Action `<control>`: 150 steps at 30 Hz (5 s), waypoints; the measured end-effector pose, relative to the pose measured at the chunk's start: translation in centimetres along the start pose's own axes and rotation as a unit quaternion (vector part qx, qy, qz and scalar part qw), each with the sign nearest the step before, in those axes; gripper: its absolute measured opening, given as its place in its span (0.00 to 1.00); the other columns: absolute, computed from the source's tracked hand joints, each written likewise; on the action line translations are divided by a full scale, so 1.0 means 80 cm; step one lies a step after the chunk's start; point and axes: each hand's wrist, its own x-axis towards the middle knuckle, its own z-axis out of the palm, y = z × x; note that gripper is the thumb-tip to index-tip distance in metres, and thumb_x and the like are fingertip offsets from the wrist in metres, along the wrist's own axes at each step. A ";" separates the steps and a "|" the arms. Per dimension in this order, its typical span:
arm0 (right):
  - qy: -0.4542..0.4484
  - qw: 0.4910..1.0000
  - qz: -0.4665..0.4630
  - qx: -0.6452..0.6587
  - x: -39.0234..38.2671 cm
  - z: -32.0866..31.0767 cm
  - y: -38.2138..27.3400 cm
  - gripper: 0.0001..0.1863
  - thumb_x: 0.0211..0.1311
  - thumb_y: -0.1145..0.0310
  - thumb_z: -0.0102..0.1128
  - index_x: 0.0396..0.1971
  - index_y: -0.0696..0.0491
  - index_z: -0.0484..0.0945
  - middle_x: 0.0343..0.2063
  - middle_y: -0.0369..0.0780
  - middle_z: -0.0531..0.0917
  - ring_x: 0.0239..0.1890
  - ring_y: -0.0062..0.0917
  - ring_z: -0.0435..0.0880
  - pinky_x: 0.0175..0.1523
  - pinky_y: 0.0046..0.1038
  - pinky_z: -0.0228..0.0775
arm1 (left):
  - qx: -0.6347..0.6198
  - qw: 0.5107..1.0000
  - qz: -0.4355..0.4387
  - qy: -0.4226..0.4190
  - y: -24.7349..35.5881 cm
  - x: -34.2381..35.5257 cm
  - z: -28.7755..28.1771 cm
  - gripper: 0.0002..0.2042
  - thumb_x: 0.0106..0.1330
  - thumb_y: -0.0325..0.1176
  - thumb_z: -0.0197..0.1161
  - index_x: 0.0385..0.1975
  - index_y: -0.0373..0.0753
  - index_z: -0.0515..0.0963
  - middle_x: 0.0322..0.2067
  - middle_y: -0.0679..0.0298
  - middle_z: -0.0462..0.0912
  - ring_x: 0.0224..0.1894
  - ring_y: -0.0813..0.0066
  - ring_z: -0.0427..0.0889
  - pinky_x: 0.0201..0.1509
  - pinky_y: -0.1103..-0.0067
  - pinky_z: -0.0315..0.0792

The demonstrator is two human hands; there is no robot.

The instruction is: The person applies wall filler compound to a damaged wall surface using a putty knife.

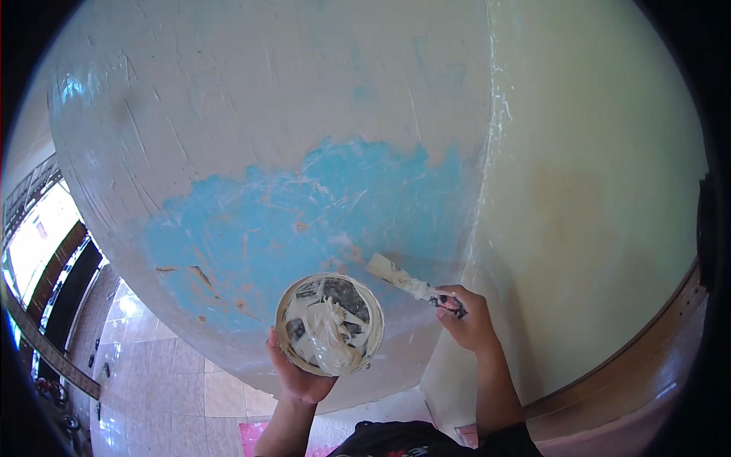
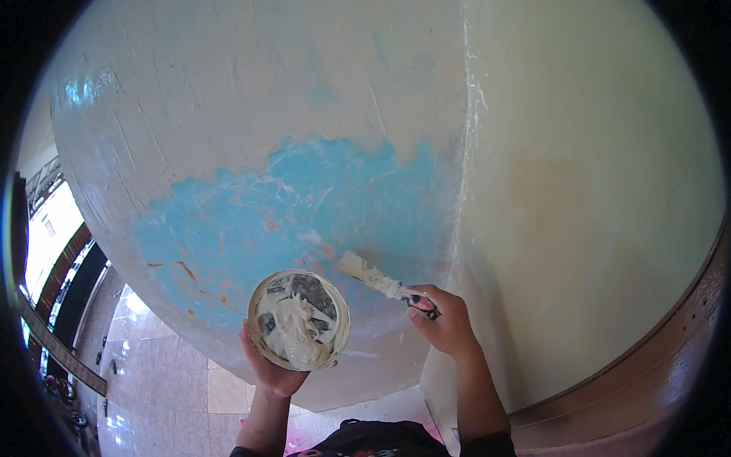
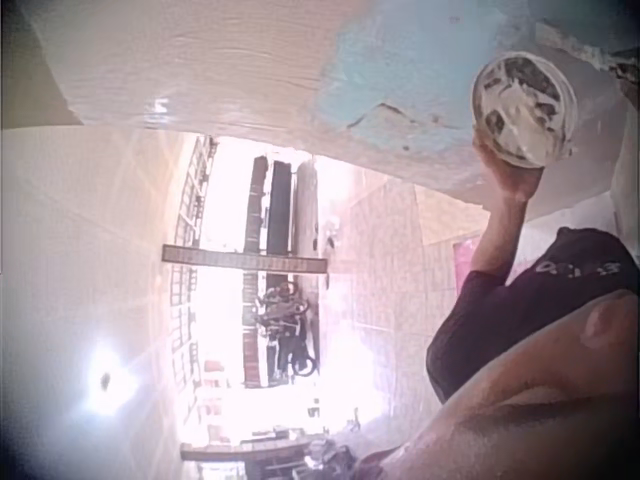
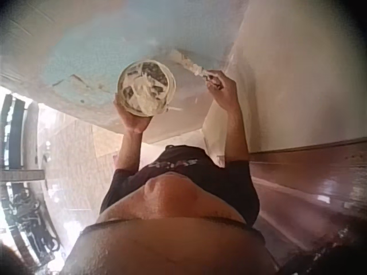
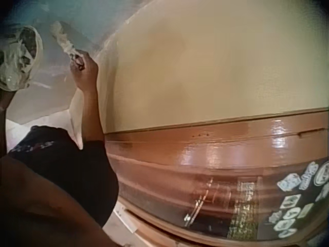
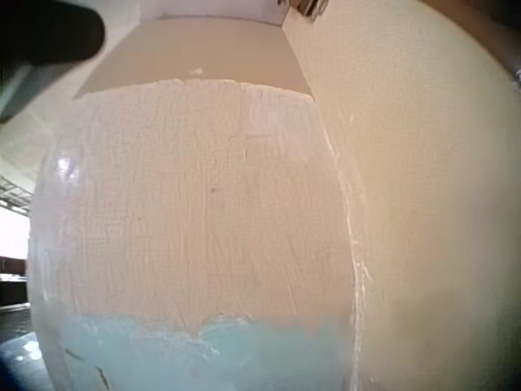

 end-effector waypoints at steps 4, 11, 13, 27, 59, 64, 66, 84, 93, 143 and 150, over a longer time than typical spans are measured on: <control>-0.026 0.998 -0.026 0.056 -0.017 -0.029 -0.008 0.20 0.55 0.73 0.67 0.50 0.55 0.80 0.29 0.40 0.82 0.30 0.24 0.80 0.40 0.24 0.73 | 0.026 0.997 0.033 0.066 -0.002 -0.003 0.005 0.42 0.64 0.69 0.49 0.72 0.49 0.59 0.69 0.60 0.65 0.69 0.54 0.66 0.67 0.46 0.63; -0.141 0.978 -0.079 -0.129 0.017 -0.075 -0.097 0.25 0.46 0.73 0.69 0.49 0.49 0.81 0.32 0.38 0.82 0.37 0.34 0.80 0.46 0.33 0.72 | 0.016 0.993 0.041 0.113 -0.006 -0.006 0.022 0.41 0.65 0.70 0.45 0.72 0.49 0.58 0.69 0.57 0.64 0.67 0.46 0.66 0.53 0.35 0.70; -0.224 0.935 -0.114 -0.252 0.034 -0.080 -0.113 0.26 0.45 0.68 0.69 0.50 0.45 0.82 0.34 0.38 0.84 0.43 0.35 0.79 0.52 0.35 0.67 | 0.019 0.993 0.030 0.115 -0.009 -0.003 0.020 0.41 0.65 0.70 0.45 0.72 0.49 0.58 0.69 0.57 0.64 0.67 0.46 0.66 0.54 0.35 0.68; -0.415 0.894 -0.049 -0.164 0.049 -0.034 -0.130 0.25 0.47 0.64 0.68 0.49 0.49 0.80 0.33 0.46 0.85 0.38 0.44 0.84 0.47 0.39 0.73 | -0.023 0.990 0.044 0.136 -0.017 -0.004 -0.006 0.38 0.67 0.70 0.41 0.70 0.51 0.61 0.67 0.63 0.67 0.69 0.57 0.65 0.67 0.48 0.61; -0.210 0.952 -0.113 -0.190 -0.035 0.074 -0.126 0.24 0.51 0.69 0.67 0.52 0.50 0.78 0.36 0.41 0.82 0.41 0.37 0.81 0.47 0.38 0.74 | 0.014 0.994 0.091 0.060 -0.036 -0.034 -0.072 0.42 0.64 0.73 0.46 0.71 0.49 0.60 0.69 0.62 0.65 0.69 0.57 0.64 0.67 0.53 0.64; -0.134 0.934 -0.208 -0.258 -0.031 0.074 -0.131 0.25 0.48 0.71 0.69 0.51 0.49 0.79 0.37 0.39 0.80 0.40 0.36 0.79 0.47 0.38 0.72 | -0.002 0.997 0.059 0.051 -0.033 -0.039 -0.074 0.42 0.63 0.72 0.46 0.71 0.50 0.61 0.67 0.60 0.66 0.67 0.53 0.66 0.61 0.46 0.69; -0.068 0.925 -0.255 -0.273 -0.029 0.071 -0.133 0.25 0.46 0.72 0.70 0.49 0.47 0.81 0.38 0.37 0.79 0.39 0.33 0.78 0.47 0.37 0.69 | -0.029 0.999 0.037 0.006 -0.024 -0.044 -0.069 0.41 0.65 0.72 0.45 0.72 0.50 0.59 0.69 0.61 0.64 0.70 0.56 0.64 0.68 0.52 0.62; 0.010 0.942 -0.250 -0.223 -0.030 0.064 -0.109 0.23 0.45 0.73 0.71 0.47 0.46 0.82 0.38 0.36 0.77 0.40 0.31 0.78 0.46 0.35 0.64 | -0.030 0.999 0.033 0.013 -0.025 -0.036 -0.055 0.42 0.64 0.71 0.45 0.73 0.51 0.58 0.70 0.59 0.63 0.69 0.49 0.65 0.62 0.42 0.66; -0.012 0.909 -0.284 -0.306 -0.022 0.048 -0.105 0.27 0.43 0.73 0.72 0.48 0.43 0.81 0.40 0.36 0.76 0.41 0.31 0.77 0.46 0.37 0.63 | -0.045 0.999 0.023 -0.006 -0.030 -0.030 -0.048 0.42 0.65 0.71 0.45 0.73 0.51 0.58 0.70 0.58 0.63 0.69 0.49 0.64 0.63 0.41 0.65; -0.133 0.968 -0.106 0.184 0.034 0.023 -0.012 0.15 0.60 0.63 0.54 0.38 0.60 0.77 0.28 0.34 0.75 0.27 0.17 0.68 0.35 0.24 0.61 | 0.016 0.998 0.056 0.005 -0.054 -0.014 -0.036 0.43 0.62 0.73 0.45 0.72 0.51 0.58 0.69 0.60 0.64 0.67 0.48 0.66 0.61 0.40 0.66; -0.047 0.970 -0.199 0.130 0.055 0.043 -0.049 0.16 0.64 0.67 0.60 0.47 0.60 0.73 0.29 0.40 0.77 0.27 0.23 0.73 0.36 0.26 0.67 | 0.045 0.995 0.090 -0.013 -0.032 -0.017 -0.049 0.46 0.60 0.74 0.47 0.74 0.51 0.56 0.70 0.57 0.62 0.68 0.45 0.65 0.58 0.37 0.68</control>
